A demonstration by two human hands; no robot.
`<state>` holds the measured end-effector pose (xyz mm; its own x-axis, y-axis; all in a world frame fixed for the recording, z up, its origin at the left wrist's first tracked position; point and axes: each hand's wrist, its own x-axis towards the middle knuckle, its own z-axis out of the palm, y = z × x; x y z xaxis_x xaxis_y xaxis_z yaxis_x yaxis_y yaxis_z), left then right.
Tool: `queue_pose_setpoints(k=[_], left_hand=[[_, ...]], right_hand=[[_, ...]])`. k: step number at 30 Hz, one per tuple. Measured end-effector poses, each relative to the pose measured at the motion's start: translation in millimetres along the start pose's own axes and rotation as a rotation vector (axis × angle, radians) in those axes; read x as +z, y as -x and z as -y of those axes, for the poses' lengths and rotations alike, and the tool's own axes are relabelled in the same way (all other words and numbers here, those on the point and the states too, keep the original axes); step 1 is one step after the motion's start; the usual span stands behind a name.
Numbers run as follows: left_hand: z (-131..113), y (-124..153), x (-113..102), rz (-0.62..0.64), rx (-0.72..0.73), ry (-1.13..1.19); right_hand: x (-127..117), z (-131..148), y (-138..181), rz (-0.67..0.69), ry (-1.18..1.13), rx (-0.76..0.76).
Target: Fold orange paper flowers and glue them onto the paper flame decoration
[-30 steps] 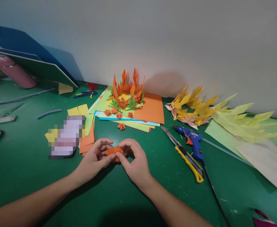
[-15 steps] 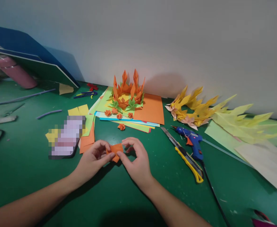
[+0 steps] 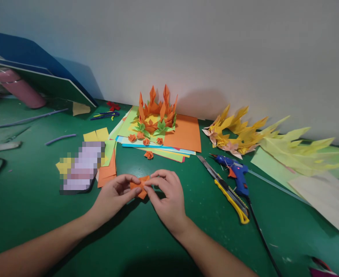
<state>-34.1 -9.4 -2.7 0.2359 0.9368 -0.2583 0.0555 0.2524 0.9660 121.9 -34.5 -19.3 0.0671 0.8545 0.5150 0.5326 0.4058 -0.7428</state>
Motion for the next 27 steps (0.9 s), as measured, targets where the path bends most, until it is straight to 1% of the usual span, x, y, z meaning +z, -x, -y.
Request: queue_pose_setpoints(k=[3,5,7,9,11,13,16,18,22,27], left_hand=[[0.7,0.4,-0.2,0.019,-0.007,0.015],[0.9,0.6,-0.4,0.037,0.018,0.036],[0.9,0.6,-0.8,0.028,0.079,0.017],[1.1,0.6,-1.2,0.002,0.164,-0.063],[1.7,0.6,-1.4,-0.009,0.21,-0.119],[2.2,0.6,-1.2,0.002,0.178,-0.085],[1.8,0.4,-0.1,0.011,0.079,0.046],[0.3,0.3,0.9,0.014,0.043,0.095],[-2.8,-0.1,2.1,0.028,0.0,0.131],[-3.5,-0.5,0.5,0.033,-0.017,0.162]], right_hand=[[-0.9,0.8,-0.2,-0.007,0.006,-0.022],[-0.5,0.9,-0.3,0.003,-0.016,0.005],[0.7,0.6,-0.5,0.019,-0.057,0.071],[2.3,-0.1,-0.8,0.043,-0.109,0.144],[3.7,-0.7,-0.8,0.064,-0.144,0.176],[4.6,-0.7,-0.5,0.066,-0.151,0.169],[5.4,0.7,0.2,0.046,-0.156,0.159],[5.8,2.1,0.5,0.038,-0.175,0.155],[6.3,3.7,1.7,0.037,-0.183,0.122],[4.3,2.2,3.0,0.066,-0.086,0.025]])
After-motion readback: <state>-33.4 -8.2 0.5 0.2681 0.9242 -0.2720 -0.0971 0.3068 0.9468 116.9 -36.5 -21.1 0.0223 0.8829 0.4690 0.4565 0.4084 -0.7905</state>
